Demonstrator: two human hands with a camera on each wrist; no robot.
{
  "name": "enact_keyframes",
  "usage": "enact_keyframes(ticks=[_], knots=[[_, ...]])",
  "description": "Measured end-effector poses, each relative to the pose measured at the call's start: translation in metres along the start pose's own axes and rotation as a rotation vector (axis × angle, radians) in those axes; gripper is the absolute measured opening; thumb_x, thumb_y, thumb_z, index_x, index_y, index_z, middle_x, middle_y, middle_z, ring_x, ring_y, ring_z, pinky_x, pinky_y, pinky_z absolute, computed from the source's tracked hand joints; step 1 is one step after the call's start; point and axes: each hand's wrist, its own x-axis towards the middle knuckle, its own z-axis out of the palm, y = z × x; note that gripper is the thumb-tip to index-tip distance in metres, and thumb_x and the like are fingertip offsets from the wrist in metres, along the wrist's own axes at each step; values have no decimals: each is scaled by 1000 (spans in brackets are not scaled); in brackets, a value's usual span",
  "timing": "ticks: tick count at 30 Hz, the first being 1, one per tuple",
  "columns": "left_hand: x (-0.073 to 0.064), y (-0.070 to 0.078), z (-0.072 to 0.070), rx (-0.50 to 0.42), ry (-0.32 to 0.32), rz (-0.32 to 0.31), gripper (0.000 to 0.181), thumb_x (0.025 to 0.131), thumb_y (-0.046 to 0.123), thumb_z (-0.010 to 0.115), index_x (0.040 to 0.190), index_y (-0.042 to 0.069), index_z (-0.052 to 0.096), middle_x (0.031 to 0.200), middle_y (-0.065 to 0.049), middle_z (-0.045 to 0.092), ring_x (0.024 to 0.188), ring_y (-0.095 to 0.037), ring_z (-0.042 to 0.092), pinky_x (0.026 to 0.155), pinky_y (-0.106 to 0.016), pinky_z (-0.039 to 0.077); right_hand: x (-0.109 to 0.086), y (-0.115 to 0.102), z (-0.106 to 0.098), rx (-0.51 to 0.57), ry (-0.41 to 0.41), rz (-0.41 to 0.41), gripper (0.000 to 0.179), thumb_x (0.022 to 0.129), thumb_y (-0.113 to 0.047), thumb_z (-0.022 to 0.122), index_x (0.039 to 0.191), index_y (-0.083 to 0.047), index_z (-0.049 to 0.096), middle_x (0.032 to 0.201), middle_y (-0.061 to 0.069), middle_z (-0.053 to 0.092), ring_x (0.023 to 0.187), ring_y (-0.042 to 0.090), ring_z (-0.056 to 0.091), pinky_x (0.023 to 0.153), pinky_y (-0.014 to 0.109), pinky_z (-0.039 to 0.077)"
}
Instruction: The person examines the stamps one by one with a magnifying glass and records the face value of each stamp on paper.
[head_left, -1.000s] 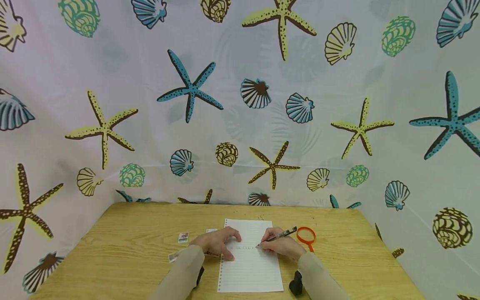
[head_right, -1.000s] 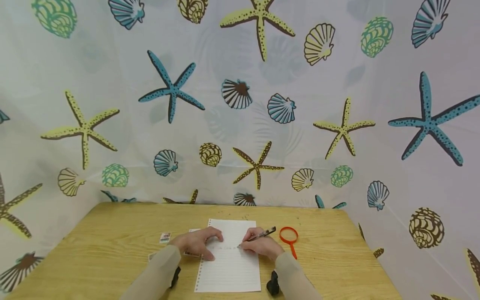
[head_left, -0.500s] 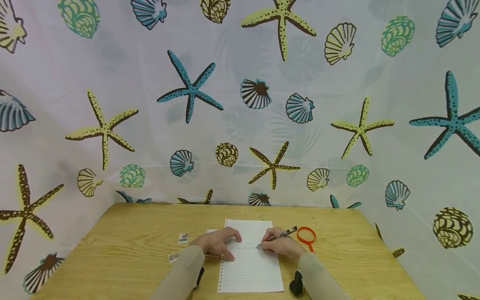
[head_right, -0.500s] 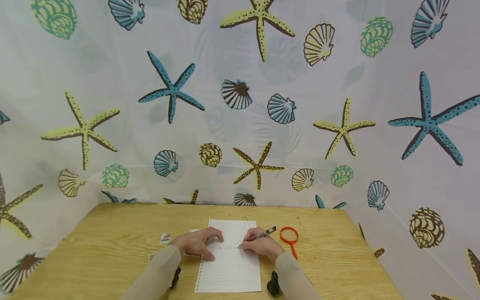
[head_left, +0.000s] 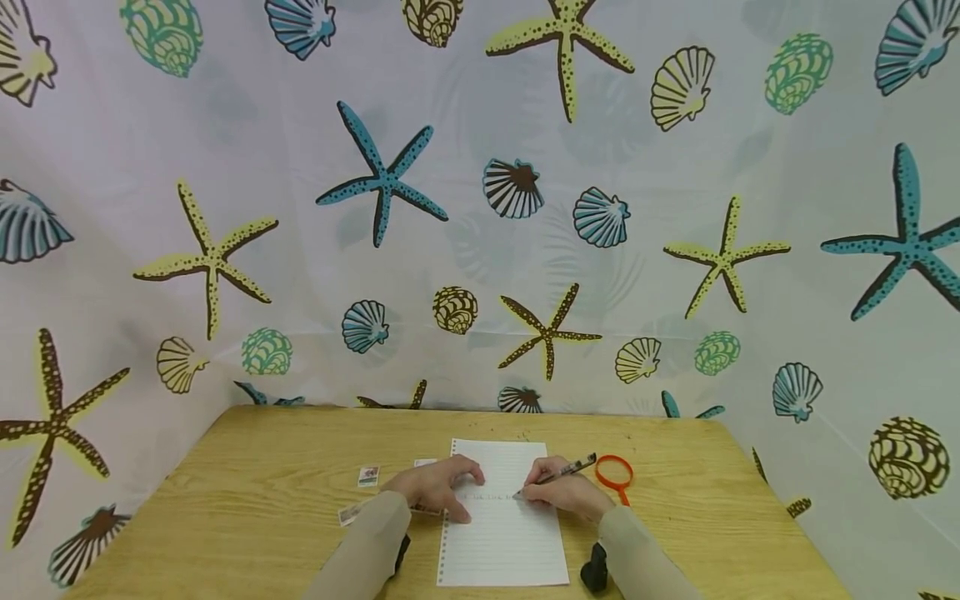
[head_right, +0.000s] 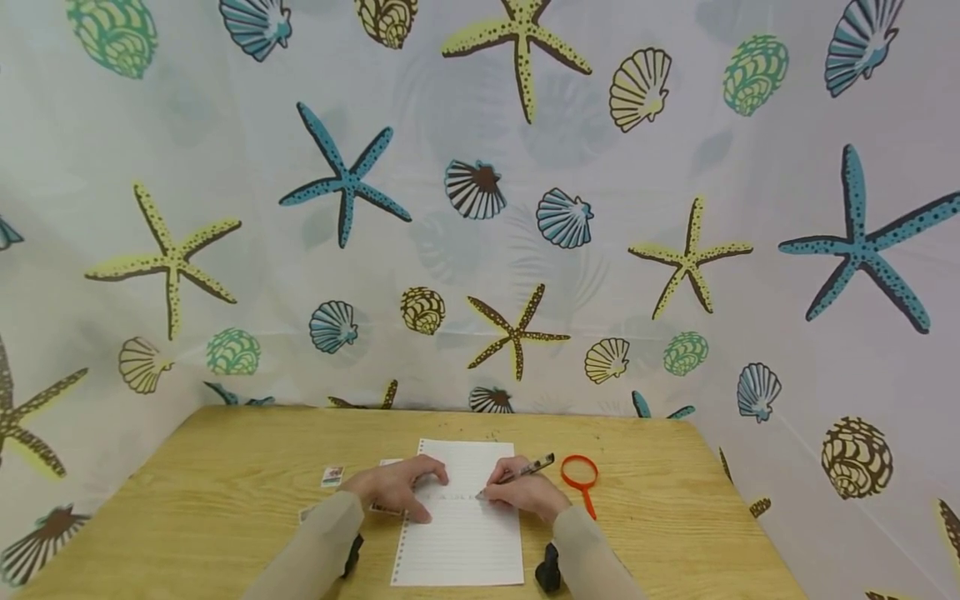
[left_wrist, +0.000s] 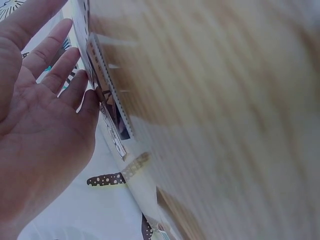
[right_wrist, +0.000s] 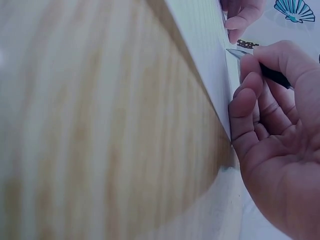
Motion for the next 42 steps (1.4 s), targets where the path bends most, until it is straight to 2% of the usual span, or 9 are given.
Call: enact_keyframes(ticks=[16, 28, 42], knots=[[-1, -1, -1, 2, -11, 17, 42, 77, 15, 84, 111, 23, 62, 150, -9, 40, 144, -37, 30, 113, -57, 28, -1, -1, 0, 33, -19, -17, 11, 84, -8, 70, 85, -8, 59, 78, -1, 64, 67, 12, 53, 64, 25, 45], [0, 0, 0, 15, -6, -8, 42, 76, 16, 85, 110, 25, 61, 150, -6, 40, 143, -36, 31, 113, -58, 28, -3, -3, 1, 3, 3, 2, 14, 84, -12, 72, 87, -7, 59, 81, 1, 65, 70, 14, 54, 65, 27, 45], [-1, 1, -1, 11, -13, 2, 42, 77, 14, 84, 110, 23, 61, 148, -8, 41, 143, -37, 31, 112, -58, 29, -2, -2, -1, 4, 5, 2, 12, 87, -14, 71, 87, -7, 62, 82, 1, 66, 70, 14, 56, 66, 26, 46]])
